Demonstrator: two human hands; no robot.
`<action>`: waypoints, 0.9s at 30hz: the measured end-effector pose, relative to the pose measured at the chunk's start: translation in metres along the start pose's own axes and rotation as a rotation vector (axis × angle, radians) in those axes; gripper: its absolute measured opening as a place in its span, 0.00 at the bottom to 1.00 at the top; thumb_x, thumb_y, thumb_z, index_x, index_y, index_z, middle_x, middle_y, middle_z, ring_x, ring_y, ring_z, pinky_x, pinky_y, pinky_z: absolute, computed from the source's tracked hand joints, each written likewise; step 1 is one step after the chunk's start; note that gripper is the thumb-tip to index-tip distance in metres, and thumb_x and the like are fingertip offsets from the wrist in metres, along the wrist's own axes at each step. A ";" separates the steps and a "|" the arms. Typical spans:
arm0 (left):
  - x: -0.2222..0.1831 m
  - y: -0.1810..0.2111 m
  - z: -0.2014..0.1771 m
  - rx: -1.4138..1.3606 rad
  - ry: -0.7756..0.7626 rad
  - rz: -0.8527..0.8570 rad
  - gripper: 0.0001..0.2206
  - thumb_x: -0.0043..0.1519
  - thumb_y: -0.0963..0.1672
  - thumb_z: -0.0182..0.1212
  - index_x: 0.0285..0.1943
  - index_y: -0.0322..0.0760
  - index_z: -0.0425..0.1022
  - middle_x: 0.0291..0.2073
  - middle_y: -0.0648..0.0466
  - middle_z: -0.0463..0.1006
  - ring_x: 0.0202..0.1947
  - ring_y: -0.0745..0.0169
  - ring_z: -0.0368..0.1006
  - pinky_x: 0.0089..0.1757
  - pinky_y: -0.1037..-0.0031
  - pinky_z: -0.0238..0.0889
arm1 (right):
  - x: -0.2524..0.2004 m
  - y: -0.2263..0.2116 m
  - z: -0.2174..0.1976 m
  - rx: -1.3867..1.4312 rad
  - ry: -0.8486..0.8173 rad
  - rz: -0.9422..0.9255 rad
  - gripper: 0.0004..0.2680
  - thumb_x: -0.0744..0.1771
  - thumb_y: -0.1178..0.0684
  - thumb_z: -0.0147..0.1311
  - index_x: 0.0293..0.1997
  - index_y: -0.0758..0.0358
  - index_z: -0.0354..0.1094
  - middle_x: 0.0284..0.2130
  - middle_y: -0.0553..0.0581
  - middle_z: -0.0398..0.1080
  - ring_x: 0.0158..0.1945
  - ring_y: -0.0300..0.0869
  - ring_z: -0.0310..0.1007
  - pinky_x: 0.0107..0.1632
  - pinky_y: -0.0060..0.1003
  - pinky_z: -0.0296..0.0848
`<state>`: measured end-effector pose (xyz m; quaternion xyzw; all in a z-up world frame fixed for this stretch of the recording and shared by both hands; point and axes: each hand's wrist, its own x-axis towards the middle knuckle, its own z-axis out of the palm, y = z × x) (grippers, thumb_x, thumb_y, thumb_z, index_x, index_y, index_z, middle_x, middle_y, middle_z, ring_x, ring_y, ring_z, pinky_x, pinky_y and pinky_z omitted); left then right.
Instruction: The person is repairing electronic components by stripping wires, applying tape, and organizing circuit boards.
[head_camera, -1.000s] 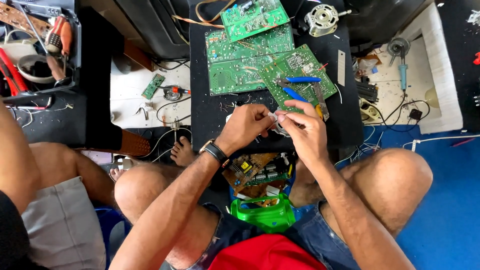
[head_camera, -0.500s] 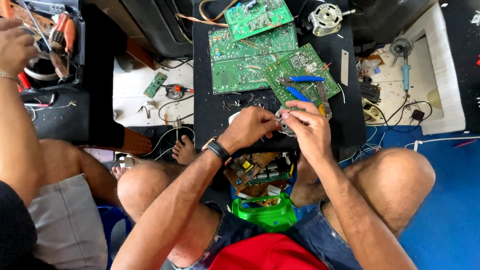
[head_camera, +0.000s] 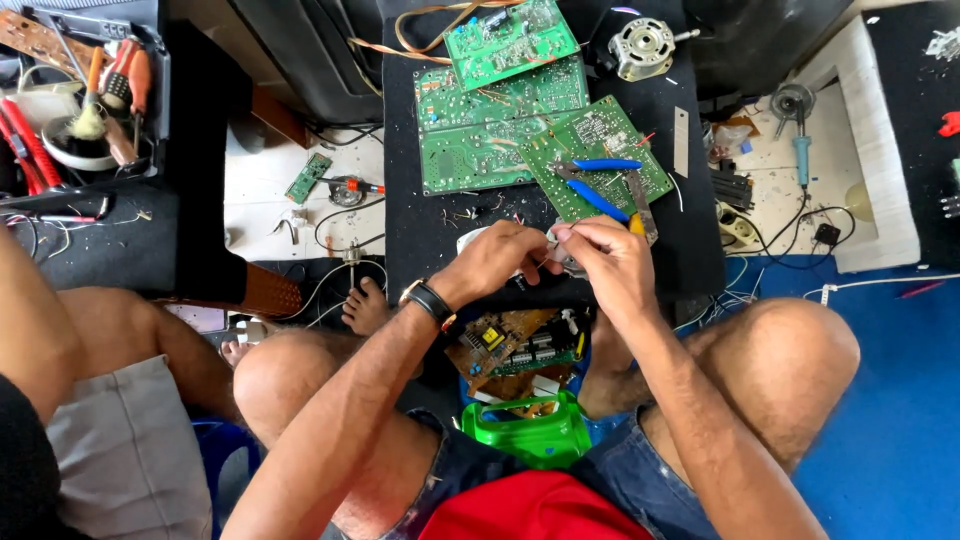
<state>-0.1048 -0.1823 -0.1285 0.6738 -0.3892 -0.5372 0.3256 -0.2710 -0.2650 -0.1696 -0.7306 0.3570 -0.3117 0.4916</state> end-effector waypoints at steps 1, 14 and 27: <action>-0.004 0.003 -0.003 -0.009 -0.020 -0.007 0.18 0.60 0.53 0.52 0.41 0.46 0.86 0.27 0.53 0.84 0.35 0.63 0.80 0.45 0.74 0.67 | -0.001 -0.001 0.000 -0.004 0.000 0.021 0.03 0.67 0.52 0.63 0.40 0.53 0.82 0.29 0.51 0.76 0.30 0.36 0.75 0.34 0.32 0.74; -0.003 0.001 0.000 -0.016 -0.028 0.054 0.11 0.58 0.49 0.59 0.37 0.48 0.87 0.22 0.57 0.82 0.28 0.70 0.75 0.40 0.81 0.62 | 0.002 -0.004 -0.003 -0.075 -0.003 -0.025 0.02 0.67 0.51 0.64 0.39 0.51 0.82 0.28 0.49 0.75 0.32 0.32 0.72 0.35 0.32 0.69; 0.007 -0.013 0.008 0.124 0.202 0.150 0.06 0.57 0.48 0.62 0.33 0.55 0.85 0.17 0.61 0.81 0.26 0.67 0.80 0.38 0.78 0.70 | 0.002 -0.017 -0.011 -0.097 -0.131 0.125 0.06 0.65 0.48 0.65 0.43 0.52 0.81 0.24 0.47 0.73 0.27 0.30 0.66 0.31 0.29 0.66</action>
